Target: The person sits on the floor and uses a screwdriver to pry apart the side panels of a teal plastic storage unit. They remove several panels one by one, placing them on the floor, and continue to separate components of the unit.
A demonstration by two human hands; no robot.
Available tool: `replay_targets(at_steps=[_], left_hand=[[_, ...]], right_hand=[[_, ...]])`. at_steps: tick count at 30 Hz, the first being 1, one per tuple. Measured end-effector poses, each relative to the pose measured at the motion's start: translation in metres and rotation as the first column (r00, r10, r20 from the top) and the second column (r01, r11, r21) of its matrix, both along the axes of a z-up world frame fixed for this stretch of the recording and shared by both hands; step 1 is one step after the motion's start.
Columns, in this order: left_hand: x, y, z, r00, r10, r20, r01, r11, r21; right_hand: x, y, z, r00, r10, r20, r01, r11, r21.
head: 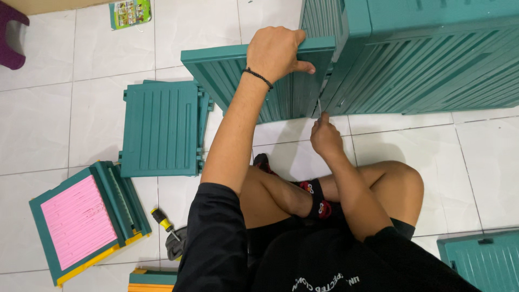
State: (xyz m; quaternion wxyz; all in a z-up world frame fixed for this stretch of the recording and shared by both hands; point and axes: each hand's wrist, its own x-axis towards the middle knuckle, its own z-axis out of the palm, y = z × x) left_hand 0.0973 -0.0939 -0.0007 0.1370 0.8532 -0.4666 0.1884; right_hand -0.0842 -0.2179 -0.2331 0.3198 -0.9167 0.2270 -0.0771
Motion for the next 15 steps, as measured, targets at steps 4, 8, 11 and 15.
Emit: replay_targets(at_steps=[4,8,11,15], left_hand=[[0.001,-0.002,0.0,1.0,0.003,-0.029,-0.003,1.0,0.005],[0.007,0.0,0.0,1.0,-0.014,0.003,0.014,1.0,0.019],[0.013,0.001,0.0,1.0,-0.026,-0.008,0.026,1.0,0.014],[0.007,0.007,-0.006,0.996,-0.091,-0.016,0.092,0.994,0.056]], right_hand=[[0.004,0.006,0.0,0.998,-0.036,-0.061,0.038,0.999,0.028],[0.012,-0.027,0.005,0.971,0.102,-0.215,-0.097,0.995,0.032],[0.015,-0.071,0.008,0.909,0.266,-0.319,-0.3,0.952,-0.06],[0.012,-0.091,-0.005,0.824,0.364,-0.433,-0.447,0.889,-0.103]])
